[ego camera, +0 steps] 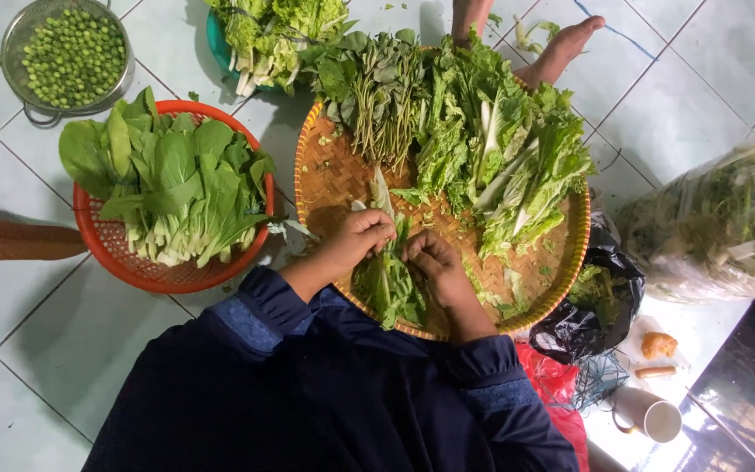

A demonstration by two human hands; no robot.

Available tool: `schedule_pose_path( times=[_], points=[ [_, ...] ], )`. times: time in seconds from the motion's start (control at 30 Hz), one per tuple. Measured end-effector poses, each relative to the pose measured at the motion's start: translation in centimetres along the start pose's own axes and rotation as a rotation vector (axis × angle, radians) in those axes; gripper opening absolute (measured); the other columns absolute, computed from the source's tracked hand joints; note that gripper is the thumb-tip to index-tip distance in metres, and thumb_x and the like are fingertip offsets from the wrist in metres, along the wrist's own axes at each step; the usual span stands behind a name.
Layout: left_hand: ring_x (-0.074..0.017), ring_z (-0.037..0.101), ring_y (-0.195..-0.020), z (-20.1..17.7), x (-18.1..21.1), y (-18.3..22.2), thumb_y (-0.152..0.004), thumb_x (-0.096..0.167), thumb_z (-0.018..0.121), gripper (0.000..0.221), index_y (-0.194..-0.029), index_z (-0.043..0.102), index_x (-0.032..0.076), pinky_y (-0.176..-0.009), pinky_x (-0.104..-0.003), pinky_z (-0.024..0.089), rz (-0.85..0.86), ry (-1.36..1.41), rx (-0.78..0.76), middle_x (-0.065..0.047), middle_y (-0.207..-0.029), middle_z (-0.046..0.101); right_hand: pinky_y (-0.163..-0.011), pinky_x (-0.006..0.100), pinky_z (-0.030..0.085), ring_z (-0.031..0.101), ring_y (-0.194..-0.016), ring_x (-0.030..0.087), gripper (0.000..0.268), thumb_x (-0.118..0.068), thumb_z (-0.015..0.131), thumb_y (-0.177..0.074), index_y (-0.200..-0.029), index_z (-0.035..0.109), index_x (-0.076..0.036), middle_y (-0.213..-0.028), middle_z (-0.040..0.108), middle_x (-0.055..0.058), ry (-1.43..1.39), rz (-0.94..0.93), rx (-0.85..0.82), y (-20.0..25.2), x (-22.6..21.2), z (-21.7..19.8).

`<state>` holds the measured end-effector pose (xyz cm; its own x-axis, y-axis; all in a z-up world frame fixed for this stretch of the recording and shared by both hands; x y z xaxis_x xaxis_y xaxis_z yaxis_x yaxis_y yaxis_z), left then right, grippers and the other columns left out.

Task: Sorting, trimming, and organizing various leafy green vegetables from a woven tray into separate plastic baskets.

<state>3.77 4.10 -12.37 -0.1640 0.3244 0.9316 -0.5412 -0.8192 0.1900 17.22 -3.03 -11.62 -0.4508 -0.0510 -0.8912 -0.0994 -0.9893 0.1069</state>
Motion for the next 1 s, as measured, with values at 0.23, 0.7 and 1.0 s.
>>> schedule_pose_path(
  times=[0.23,0.7,1.0],
  points=[
    [-0.0088,0.068,-0.076,0.6,-0.3,0.0,-0.085,0.005,0.079,0.04,-0.122,0.067,-0.004,-0.055,-0.018,0.058,-0.031,0.106,-0.169,-0.005,-0.086,0.07,-0.062,0.03,0.048,0.065,-0.077,0.026,0.009,0.004,0.074,-0.088,-0.084,0.067,0.005,-0.091,0.067,0.02,0.629,-0.281,-0.03,-0.8,-7.2,1.9],
    [-0.0126,0.072,-0.069,-0.2,-4.0,-1.1,-0.088,0.004,0.076,0.013,-0.099,0.069,0.003,-0.041,-0.016,0.054,0.016,0.017,0.007,-0.011,-0.089,0.074,-0.068,0.034,0.054,0.066,-0.082,0.022,0.031,-0.001,0.064,-0.091,-0.121,0.07,0.003,-0.097,0.07,0.02,0.637,-0.059,-0.08,-1.4,-5.0,2.6],
    [-0.0049,0.062,-0.073,1.1,-2.0,-0.6,-0.086,0.005,0.079,0.011,-0.095,0.073,0.005,-0.049,-0.014,0.05,0.112,-0.03,0.018,-0.004,-0.083,0.072,-0.05,0.023,0.045,0.058,-0.056,0.011,0.008,0.0,0.075,-0.087,-0.094,0.078,0.001,-0.066,0.067,0.011,0.612,-0.063,0.127,-1.2,-4.0,0.4]
  ],
)
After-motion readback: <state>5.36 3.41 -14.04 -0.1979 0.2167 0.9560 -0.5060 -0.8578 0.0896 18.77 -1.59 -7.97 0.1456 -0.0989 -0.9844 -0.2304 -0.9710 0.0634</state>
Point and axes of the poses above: each hand's wrist, its own y-axis away from the middle knuckle, its own z-axis out of the palm, x = y × z, the point moved 8 cm from there along -y, towards the middle knuckle
